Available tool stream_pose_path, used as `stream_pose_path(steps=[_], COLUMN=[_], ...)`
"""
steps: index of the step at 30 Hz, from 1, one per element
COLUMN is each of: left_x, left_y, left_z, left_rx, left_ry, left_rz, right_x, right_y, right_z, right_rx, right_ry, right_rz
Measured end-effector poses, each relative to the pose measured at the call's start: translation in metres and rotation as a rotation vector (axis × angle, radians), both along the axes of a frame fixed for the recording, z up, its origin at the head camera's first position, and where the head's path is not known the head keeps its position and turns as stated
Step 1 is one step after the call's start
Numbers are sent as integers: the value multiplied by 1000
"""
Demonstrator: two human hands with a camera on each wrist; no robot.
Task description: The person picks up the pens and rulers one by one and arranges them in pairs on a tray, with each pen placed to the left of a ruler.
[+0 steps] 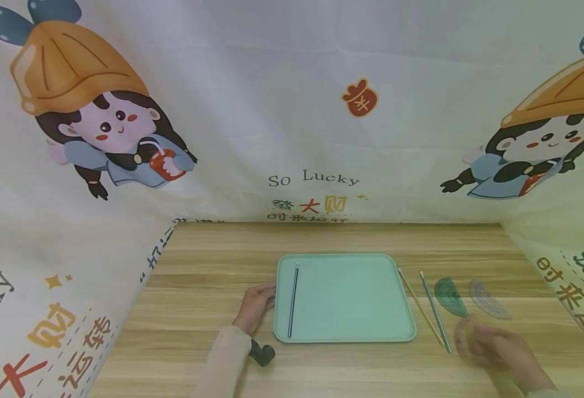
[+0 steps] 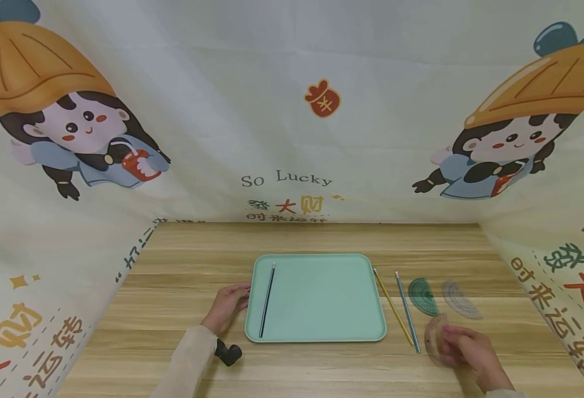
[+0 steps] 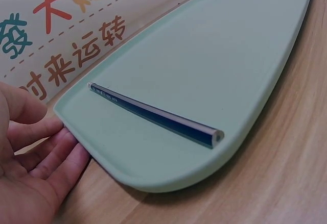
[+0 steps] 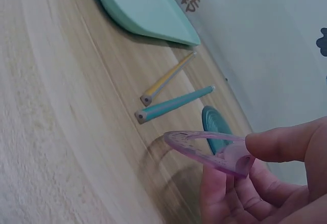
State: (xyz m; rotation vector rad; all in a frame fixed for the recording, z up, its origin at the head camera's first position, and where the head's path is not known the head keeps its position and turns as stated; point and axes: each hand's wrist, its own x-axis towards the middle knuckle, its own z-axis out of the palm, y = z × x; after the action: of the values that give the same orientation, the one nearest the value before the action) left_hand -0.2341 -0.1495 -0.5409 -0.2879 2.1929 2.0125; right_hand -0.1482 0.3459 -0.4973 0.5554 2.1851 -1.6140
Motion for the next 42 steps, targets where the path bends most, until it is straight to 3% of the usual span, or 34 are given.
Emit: stream_pose_path(steps=[4, 12, 23, 30, 42], left_x=[0, 0, 0, 1, 3], left_y=[0, 0, 0, 0, 1], left_z=[-2, -2, -3, -1, 2], left_rx=[2, -7, 10, -3, -8], left_ry=[0, 3, 9, 9, 17], left_rz=[5, 14, -2, -1, -6], right_x=[0, 1, 5, 5, 1], right_y=[-1, -5, -13, -26, -57], right_z=[1, 4, 5, 8, 8], right_rx=[-87, -153, -96, -121, -131], right_ry=[-11, 3, 8, 51, 77], right_rz=[-20, -25, 23, 90, 114])
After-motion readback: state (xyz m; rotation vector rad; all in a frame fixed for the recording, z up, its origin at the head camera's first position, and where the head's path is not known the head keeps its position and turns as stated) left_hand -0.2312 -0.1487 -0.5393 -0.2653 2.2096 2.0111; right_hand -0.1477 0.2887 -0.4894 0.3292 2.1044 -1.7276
